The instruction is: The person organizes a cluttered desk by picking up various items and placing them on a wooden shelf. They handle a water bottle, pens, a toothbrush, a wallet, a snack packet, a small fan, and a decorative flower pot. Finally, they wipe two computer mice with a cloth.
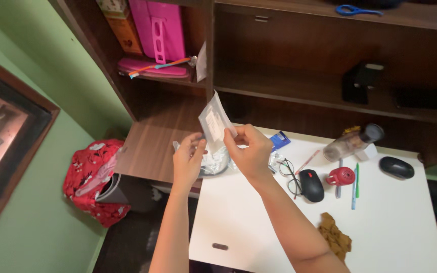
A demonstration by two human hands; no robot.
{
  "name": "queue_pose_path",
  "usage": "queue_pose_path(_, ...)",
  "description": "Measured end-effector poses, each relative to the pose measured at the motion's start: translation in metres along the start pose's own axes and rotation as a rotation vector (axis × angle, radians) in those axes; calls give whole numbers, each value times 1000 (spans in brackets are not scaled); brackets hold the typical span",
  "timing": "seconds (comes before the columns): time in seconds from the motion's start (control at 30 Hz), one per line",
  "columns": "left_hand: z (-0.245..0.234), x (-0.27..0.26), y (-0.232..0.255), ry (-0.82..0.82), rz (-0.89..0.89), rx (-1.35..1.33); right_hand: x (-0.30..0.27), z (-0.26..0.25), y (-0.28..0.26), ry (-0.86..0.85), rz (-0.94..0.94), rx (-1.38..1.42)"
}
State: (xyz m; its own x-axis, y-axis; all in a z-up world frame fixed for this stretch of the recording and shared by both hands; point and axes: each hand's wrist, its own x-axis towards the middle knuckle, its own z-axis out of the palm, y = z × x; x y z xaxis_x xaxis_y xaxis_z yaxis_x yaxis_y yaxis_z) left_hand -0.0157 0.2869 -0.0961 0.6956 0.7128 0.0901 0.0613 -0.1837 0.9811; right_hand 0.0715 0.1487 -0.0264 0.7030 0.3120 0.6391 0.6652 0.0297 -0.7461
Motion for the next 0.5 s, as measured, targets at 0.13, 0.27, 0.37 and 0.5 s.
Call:
queue_pose_path(0.13, -19, 44, -1, 12, 81, 53, 9, 32, 11, 95, -157, -203)
queue_pose_path(0.27, -44, 96, 5, -14, 184, 60, 16, 74, 12, 136, -214, -273)
queue_pose_path(0.37, -58, 132, 6, -38, 332, 140, 24, 106, 17, 190, -295, -451)
queue_pose_path(0.5, -65, 169, 4, -109, 437, 279, 30, 139, 24, 229, -318, -659)
